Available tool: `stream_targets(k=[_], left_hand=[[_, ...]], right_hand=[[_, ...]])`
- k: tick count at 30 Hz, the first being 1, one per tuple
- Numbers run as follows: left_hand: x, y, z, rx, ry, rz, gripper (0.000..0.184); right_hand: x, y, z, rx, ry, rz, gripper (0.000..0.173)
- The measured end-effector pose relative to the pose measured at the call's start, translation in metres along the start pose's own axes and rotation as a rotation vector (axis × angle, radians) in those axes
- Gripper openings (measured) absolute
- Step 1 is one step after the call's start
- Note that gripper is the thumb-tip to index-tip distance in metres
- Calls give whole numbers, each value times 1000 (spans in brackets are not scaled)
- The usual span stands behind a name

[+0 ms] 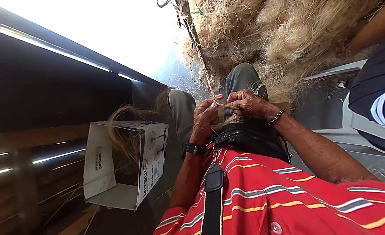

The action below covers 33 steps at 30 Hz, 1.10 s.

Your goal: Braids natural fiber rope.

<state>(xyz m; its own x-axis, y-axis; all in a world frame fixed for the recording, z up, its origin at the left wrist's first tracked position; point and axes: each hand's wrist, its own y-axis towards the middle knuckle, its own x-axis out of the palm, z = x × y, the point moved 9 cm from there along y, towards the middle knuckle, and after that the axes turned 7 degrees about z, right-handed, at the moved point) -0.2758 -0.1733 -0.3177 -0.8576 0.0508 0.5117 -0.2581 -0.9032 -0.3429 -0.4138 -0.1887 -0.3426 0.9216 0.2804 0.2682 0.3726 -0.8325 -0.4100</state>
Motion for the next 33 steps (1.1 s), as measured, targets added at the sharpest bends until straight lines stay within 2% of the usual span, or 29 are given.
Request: stream_targets(k=[3,5,7,9,12,14,15,17,20,22,24,26,28,33], left_hand=[[11,-1,7,3,-134,-112,15],[11,-2,14,12,-185,-132,12],[8,-5,27,48,-181,-131,13],[1,-8,44,100,-170,-115,14],[-9,-13,66,181,-123,-93,16],[-14,-13,71,216,9,-49,18],[-15,-13,70,224,84,-13,18],[-13,-13,63,224,235,51,18],[-5,-10,51,242,426,111,17],[2,-9,49,274,564,135,16],[6,-10,49,298,670,158,13],[8,-10,50,334,752,158,12],[7,-10,50,359,795,141,11],[2,-10,44,316,742,103,14]], right_hand=[[-10,-6,0,5,-103,-20,19],[-26,-10,-10,-89,-322,-21,20],[-54,-16,-19,-178,-575,10,19],[-95,-28,-21,-146,-703,99,16],[-184,-58,-8,29,-783,461,13],[-230,-82,-10,96,-826,750,26],[-235,-88,-21,67,-806,831,33],[-203,-87,-53,-76,-776,812,39],[-97,-71,-101,-313,-708,548,36],[-26,-61,-106,-364,-608,340,36],[16,-42,-90,-296,-504,204,33],[34,-25,-71,-228,-446,150,20],[36,-19,-62,-216,-393,188,7],[27,-21,-58,-276,-291,299,14]])
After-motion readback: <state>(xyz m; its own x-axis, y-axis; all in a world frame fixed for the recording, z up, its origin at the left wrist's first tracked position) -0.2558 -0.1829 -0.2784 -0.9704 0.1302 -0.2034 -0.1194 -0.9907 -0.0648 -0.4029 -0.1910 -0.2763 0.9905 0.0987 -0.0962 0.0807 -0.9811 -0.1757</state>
